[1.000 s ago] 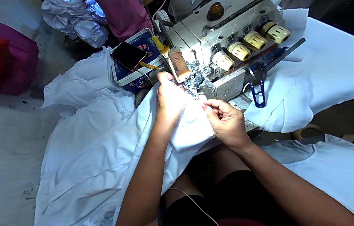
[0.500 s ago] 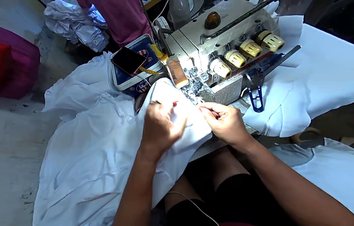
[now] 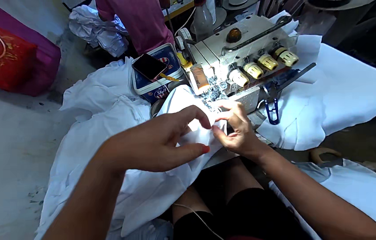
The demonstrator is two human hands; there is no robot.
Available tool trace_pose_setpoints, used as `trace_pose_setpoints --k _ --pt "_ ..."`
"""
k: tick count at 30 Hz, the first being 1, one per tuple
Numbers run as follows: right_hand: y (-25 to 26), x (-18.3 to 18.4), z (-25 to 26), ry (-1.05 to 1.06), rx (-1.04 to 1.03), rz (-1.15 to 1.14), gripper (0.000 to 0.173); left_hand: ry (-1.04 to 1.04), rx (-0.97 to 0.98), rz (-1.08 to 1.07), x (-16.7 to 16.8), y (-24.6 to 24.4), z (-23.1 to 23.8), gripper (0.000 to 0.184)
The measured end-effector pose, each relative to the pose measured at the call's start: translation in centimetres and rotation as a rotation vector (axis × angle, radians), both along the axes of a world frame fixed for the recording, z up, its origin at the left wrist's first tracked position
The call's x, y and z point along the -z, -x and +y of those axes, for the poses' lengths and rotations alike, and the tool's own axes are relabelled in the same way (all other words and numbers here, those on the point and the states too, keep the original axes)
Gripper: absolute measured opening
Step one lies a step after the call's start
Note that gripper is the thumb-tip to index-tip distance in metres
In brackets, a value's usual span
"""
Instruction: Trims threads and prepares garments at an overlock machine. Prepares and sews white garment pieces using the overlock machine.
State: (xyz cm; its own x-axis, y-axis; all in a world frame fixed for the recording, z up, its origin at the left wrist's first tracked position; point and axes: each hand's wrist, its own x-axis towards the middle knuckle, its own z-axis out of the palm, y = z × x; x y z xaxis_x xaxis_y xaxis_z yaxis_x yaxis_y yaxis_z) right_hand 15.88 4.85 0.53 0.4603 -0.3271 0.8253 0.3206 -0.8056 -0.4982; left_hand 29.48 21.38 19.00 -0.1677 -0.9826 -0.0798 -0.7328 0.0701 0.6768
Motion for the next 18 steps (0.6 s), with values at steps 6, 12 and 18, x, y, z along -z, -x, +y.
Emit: trace_pose_setpoints --k 6,12,18 --pt "4.8 -3.6 0.4 0.269 -0.178 0.279 0.025 -0.03 0.05 -0.594 -0.4 3.4 -0.9 0.02" --pt "12.2 -4.3 1.6 0.42 -0.075 0.524 0.033 0.481 0.108 -0.806 10.7 6.0 -1.1 0.018" --pt "9.0 -4.0 2.7 -0.031 -0.333 0.218 0.029 0.185 -0.018 -0.674 4.6 7.1 5.3 0.042"
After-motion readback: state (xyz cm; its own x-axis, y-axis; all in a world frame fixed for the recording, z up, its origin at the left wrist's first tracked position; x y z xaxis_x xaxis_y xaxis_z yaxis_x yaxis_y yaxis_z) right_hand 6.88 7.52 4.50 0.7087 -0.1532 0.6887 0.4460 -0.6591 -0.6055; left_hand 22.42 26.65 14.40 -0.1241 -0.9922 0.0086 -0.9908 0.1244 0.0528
